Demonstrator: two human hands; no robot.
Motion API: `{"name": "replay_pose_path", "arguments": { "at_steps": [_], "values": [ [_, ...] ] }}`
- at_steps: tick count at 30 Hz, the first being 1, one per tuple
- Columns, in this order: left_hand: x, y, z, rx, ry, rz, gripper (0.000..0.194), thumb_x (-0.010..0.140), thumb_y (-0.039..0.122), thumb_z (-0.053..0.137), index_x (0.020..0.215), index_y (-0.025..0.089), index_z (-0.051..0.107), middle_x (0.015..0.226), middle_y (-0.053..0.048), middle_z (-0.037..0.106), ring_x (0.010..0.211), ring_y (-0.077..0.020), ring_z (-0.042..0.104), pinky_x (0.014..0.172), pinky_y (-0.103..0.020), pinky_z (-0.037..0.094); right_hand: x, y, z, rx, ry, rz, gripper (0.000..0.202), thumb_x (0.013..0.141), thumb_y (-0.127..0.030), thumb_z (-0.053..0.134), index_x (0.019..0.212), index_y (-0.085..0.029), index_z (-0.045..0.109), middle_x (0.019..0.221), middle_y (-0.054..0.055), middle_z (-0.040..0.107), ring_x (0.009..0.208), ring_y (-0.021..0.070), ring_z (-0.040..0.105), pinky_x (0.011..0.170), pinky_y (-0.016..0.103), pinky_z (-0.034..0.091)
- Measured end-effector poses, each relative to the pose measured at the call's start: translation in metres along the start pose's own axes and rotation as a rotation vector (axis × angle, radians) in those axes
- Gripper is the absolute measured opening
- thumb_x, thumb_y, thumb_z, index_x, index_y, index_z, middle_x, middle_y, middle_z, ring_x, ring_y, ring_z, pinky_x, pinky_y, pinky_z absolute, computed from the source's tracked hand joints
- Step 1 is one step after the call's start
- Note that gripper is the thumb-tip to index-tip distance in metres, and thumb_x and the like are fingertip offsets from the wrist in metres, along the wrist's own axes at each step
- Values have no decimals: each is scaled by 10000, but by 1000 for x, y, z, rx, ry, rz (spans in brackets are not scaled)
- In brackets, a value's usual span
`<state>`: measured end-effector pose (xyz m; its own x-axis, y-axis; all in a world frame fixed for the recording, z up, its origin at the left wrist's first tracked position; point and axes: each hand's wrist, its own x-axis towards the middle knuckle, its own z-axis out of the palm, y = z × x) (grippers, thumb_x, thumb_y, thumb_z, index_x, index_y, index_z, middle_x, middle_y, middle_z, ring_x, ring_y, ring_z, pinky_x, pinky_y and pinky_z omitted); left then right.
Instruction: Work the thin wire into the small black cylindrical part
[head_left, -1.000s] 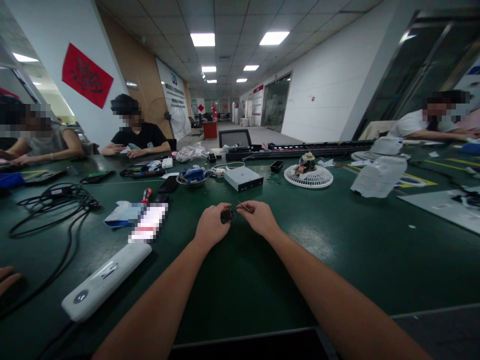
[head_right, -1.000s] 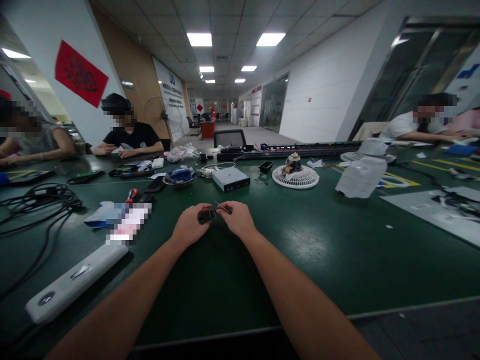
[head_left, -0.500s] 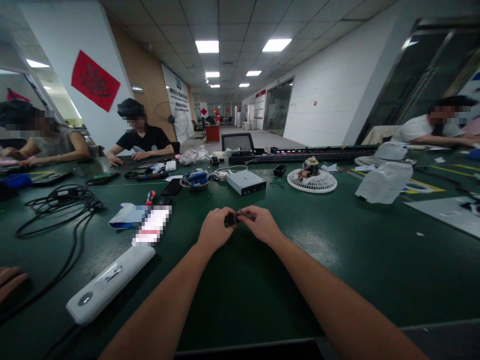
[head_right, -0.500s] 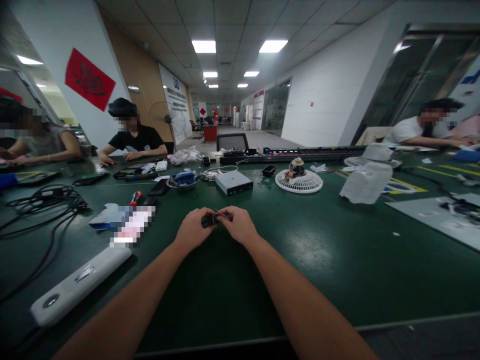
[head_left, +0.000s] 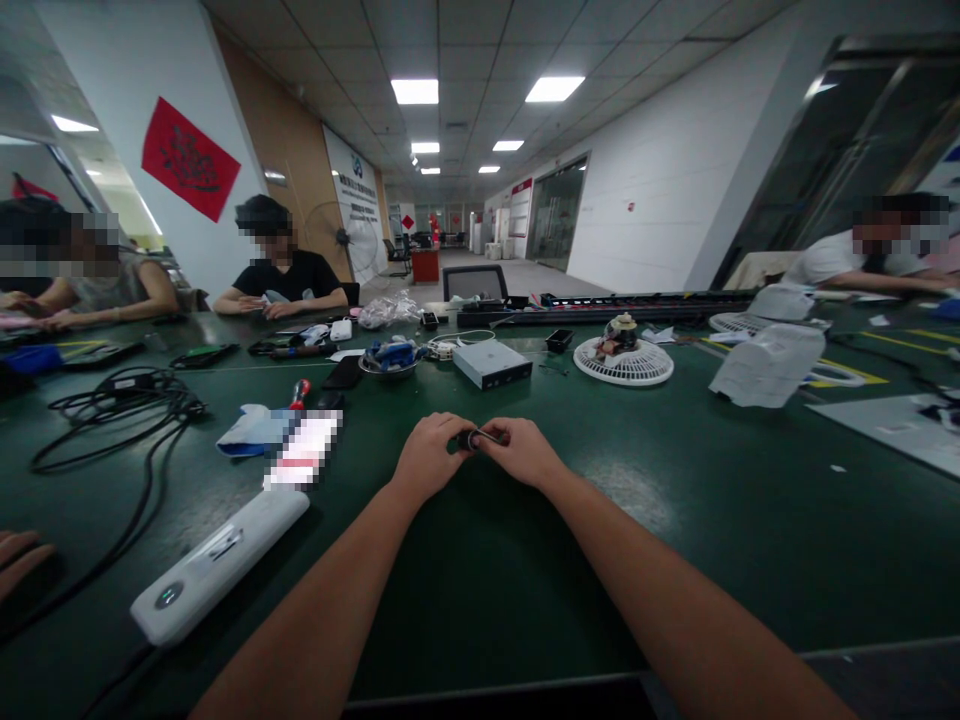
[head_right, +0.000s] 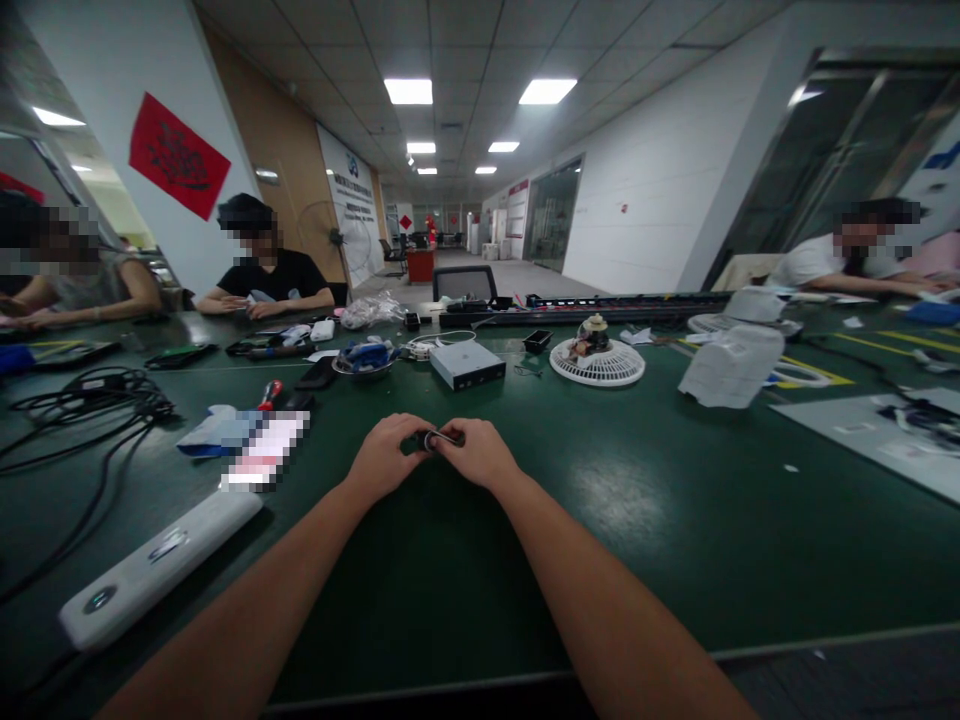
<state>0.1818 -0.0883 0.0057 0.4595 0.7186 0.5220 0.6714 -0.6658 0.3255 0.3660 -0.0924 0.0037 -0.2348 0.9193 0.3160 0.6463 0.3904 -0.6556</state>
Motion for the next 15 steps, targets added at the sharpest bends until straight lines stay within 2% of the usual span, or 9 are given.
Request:
{"name": "replay_pose_path", "arguments": {
  "at_steps": [4,9,15],
  "values": [
    [0,-1,0,-34,38,22,253,759,100,677,984,213,657,1030,-30,680,981,-199,592,877,-341,452,0,-3,2,10,-3,56,288,847,-418,580,824,-178,737,747,23,700,674,141,607,587,231,400],
    [0,0,-2,-26,51,-20,190,763,165,694,942,209,652,998,-43,661,943,-208,596,848,-353,464,2,1,4,163,-110,205,288,840,-419,575,812,-160,697,673,2,661,456,92,532,447,206,366],
    [-1,0,-2,-18,10,15,208,746,98,667,919,213,659,993,-40,639,925,-195,593,837,-334,467,3,6,6,177,-93,184,218,768,-372,663,822,-164,694,644,-16,635,473,79,516,449,187,365]
  ]
}}
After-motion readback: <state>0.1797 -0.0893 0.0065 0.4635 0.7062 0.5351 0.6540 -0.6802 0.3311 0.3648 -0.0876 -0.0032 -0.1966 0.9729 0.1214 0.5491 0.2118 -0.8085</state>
